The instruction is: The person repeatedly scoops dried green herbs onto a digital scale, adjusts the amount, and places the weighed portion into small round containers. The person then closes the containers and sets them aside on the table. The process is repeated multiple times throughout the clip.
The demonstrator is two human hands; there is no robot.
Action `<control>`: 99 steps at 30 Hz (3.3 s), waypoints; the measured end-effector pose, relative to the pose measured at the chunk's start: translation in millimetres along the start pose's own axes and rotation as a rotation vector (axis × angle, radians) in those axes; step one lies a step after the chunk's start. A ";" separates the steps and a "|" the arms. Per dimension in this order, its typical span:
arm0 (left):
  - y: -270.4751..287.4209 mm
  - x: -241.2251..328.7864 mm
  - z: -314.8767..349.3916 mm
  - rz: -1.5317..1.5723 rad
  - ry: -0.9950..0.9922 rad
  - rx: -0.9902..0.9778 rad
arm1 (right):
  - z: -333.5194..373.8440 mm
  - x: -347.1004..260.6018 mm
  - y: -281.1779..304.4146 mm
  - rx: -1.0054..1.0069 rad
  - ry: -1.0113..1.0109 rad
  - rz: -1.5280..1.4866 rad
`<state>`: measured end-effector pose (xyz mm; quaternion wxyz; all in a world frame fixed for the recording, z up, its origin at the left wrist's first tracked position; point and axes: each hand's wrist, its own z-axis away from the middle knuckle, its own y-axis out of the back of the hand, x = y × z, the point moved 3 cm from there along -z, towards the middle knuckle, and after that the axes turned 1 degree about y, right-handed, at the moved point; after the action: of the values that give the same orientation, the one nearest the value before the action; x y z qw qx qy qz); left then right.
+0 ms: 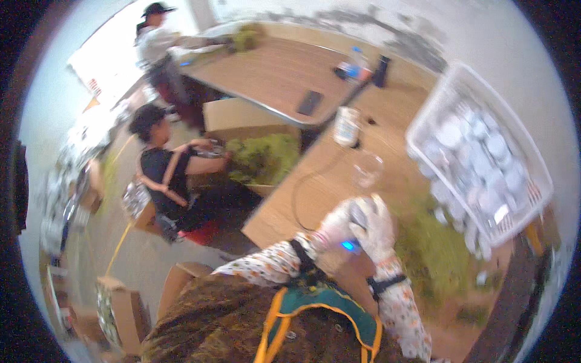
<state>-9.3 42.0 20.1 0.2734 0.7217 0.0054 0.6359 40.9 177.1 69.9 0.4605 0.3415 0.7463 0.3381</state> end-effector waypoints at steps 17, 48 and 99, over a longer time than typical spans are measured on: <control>-2.7 -19.5 -2.6 0.960 0.377 -0.287 | -20.9 -3.1 51.5 0.015 -0.215 -0.866; 98.5 113.5 52.7 0.167 -0.392 0.195 | -22.6 -32.1 64.9 0.145 -0.399 -1.228; 183.8 -1.4 221.3 -0.229 -0.260 0.520 | -45.2 -161.6 -55.6 -0.525 0.003 -1.032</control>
<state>131.8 -200.6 83.3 0.1477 0.8374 0.2141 0.4808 43.7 5.9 113.8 0.6340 -0.1927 0.7079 0.2443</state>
